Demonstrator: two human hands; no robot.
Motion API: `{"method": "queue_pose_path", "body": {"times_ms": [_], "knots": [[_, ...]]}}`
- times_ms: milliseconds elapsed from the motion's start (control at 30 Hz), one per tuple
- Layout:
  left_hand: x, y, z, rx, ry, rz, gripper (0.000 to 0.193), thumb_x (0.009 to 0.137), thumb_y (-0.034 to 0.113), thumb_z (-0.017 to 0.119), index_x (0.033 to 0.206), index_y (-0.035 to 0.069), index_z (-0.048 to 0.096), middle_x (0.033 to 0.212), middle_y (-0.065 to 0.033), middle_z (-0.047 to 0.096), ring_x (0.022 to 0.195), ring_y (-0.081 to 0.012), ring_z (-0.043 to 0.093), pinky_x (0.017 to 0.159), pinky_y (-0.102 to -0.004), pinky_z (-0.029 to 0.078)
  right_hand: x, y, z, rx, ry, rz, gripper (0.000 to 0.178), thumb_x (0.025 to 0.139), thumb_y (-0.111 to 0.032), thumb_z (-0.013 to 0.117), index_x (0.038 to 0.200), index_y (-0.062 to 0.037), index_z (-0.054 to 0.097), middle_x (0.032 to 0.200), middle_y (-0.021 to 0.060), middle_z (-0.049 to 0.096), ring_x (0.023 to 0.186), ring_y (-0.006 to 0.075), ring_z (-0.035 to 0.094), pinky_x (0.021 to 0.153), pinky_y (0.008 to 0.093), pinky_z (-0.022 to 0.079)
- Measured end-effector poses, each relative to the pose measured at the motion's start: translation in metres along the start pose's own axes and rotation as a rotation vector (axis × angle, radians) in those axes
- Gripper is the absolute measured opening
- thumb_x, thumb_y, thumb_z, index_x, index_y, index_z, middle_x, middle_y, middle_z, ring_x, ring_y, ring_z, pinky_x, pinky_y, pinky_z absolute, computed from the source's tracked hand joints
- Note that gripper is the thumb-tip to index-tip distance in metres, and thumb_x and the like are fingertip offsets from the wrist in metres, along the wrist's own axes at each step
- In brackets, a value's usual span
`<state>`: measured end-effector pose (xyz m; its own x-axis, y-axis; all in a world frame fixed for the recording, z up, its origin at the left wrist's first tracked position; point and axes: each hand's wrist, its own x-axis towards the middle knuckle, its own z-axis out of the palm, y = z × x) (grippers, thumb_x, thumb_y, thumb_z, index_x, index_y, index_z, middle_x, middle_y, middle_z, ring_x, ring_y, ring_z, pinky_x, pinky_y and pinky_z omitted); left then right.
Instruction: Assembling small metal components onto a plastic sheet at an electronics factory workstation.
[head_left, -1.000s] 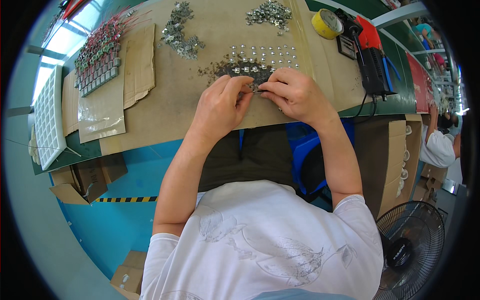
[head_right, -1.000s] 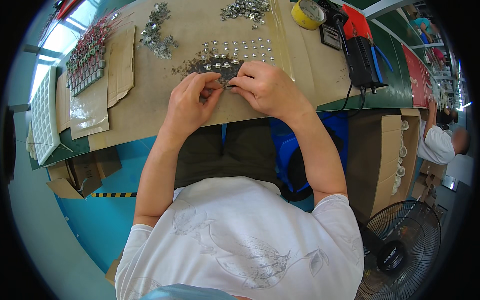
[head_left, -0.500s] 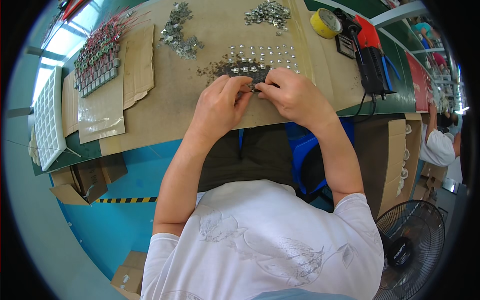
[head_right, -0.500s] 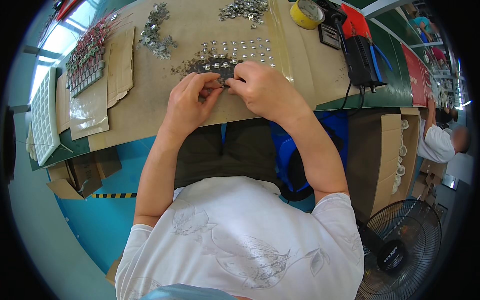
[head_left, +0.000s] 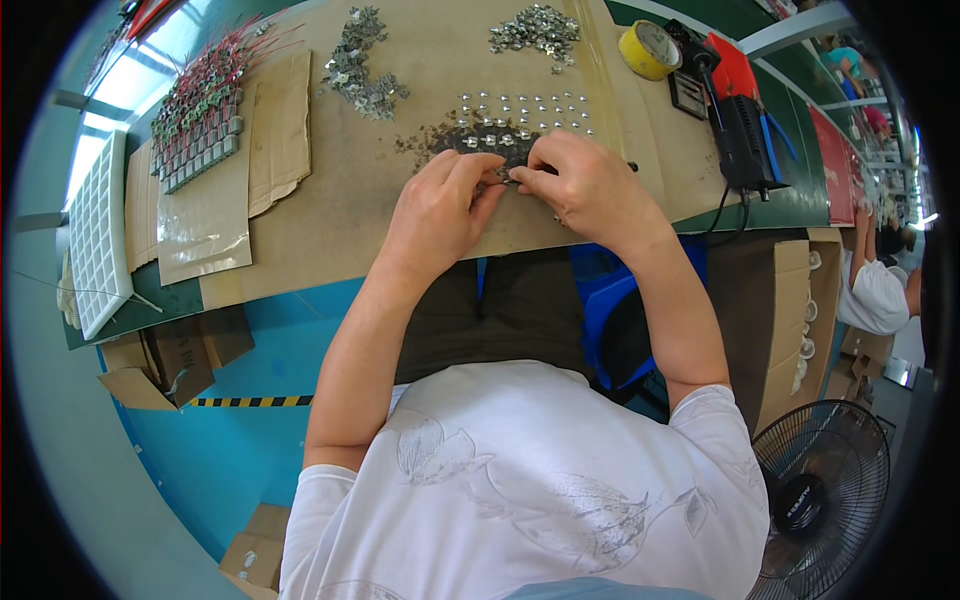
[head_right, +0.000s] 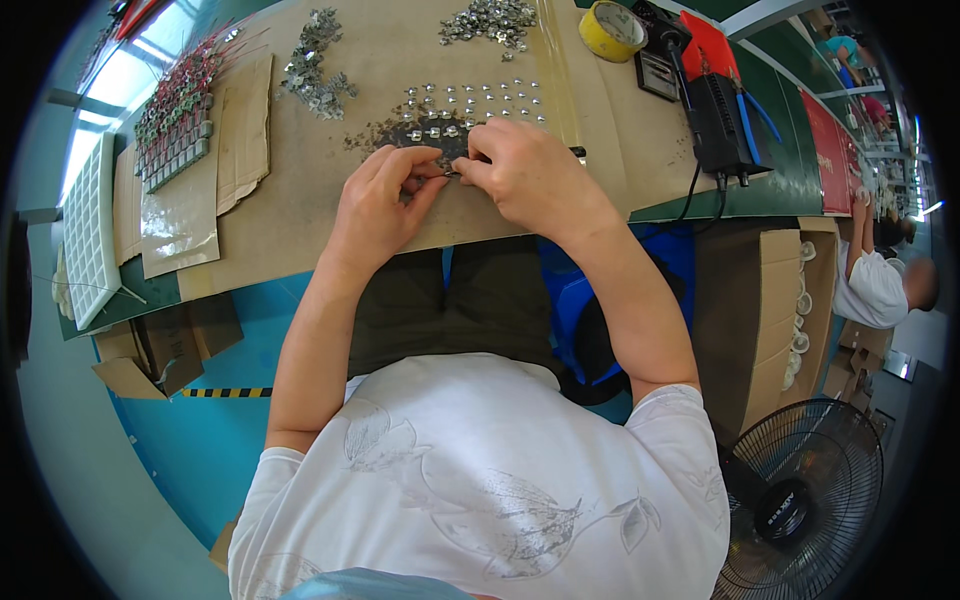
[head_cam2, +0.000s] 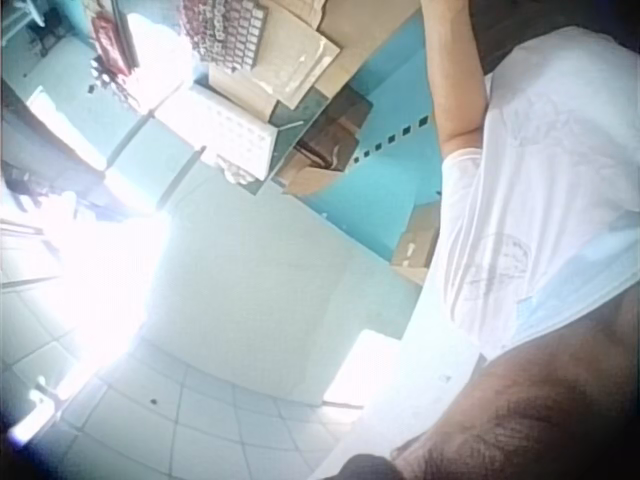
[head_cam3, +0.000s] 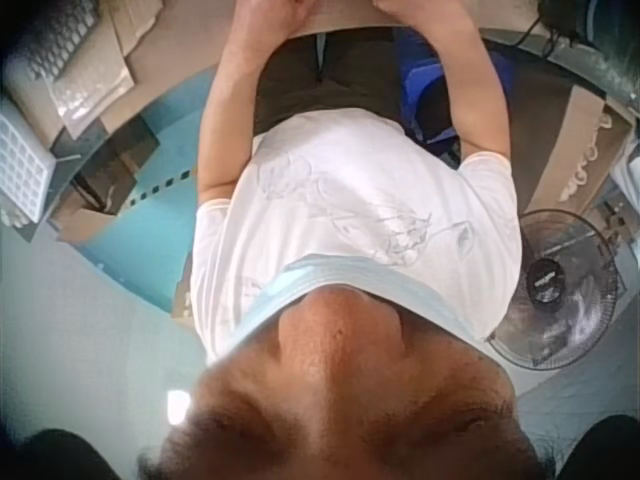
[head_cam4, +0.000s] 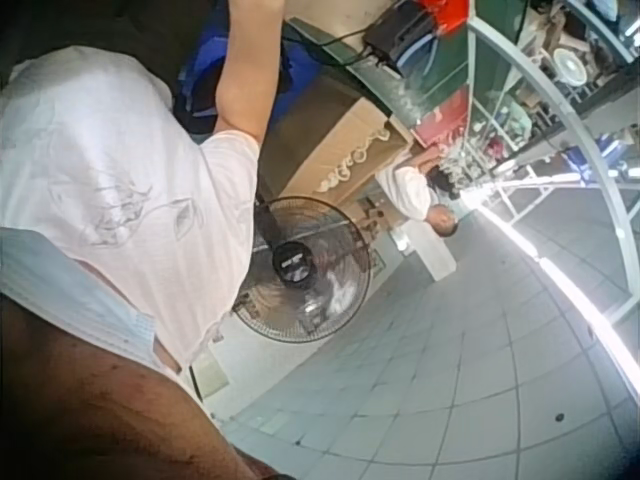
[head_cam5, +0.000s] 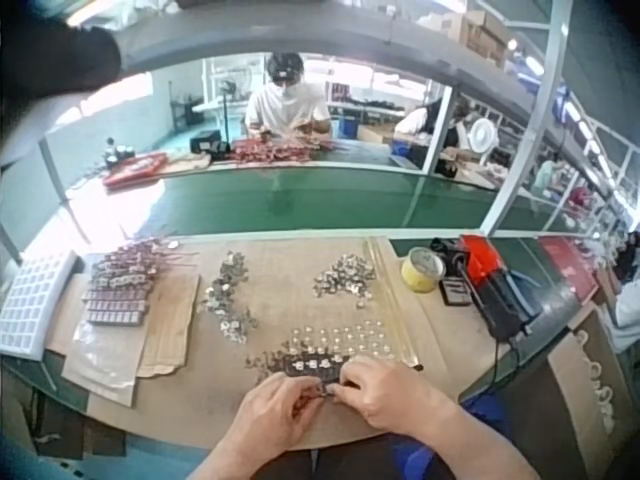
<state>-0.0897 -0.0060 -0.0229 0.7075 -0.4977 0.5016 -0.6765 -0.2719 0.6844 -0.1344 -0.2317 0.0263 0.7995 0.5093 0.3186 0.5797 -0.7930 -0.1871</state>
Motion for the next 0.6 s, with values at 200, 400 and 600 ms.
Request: {"method": "queue_pose_path", "body": {"times_ms": [200,400,600], "knots": [[0.0,0.0,0.0,-0.012,0.006,-0.001,0.033,0.087,0.0,0.087,0.117,0.004,0.074,0.093,-0.0091,0.073,0.078,-0.0223,0.074,0.069,-0.034,0.062,-0.001,-0.002,-0.006,0.072,0.013,0.099,0.011,0.092,-0.012,0.078,0.098,-0.0038,0.073,0.093,0.0109,0.065,0.091,0.0325,0.069,0.077,0.0442,0.058],[0.0,-0.001,0.001,-0.004,0.009,-0.003,0.034,0.087,0.0,0.087,0.118,0.004,0.074,0.092,-0.0093,0.073,0.079,-0.0229,0.074,0.068,-0.0345,0.062,0.004,-0.008,-0.009,0.144,0.017,0.114,0.013,0.09,-0.012,0.079,0.099,-0.0064,0.072,0.095,0.0108,0.065,0.084,0.0334,0.07,0.072,0.0441,0.058],[0.0,-0.001,0.001,-0.003,0.009,0.005,0.035,0.087,0.0,0.087,0.119,0.003,0.073,0.093,-0.0097,0.073,0.079,-0.0234,0.075,0.068,-0.0352,0.062,0.005,-0.007,0.003,0.143,0.012,0.126,0.015,0.086,-0.013,0.081,0.096,-0.0067,0.071,0.094,0.0101,0.065,0.082,0.0333,0.071,0.069,0.0449,0.059]]}}
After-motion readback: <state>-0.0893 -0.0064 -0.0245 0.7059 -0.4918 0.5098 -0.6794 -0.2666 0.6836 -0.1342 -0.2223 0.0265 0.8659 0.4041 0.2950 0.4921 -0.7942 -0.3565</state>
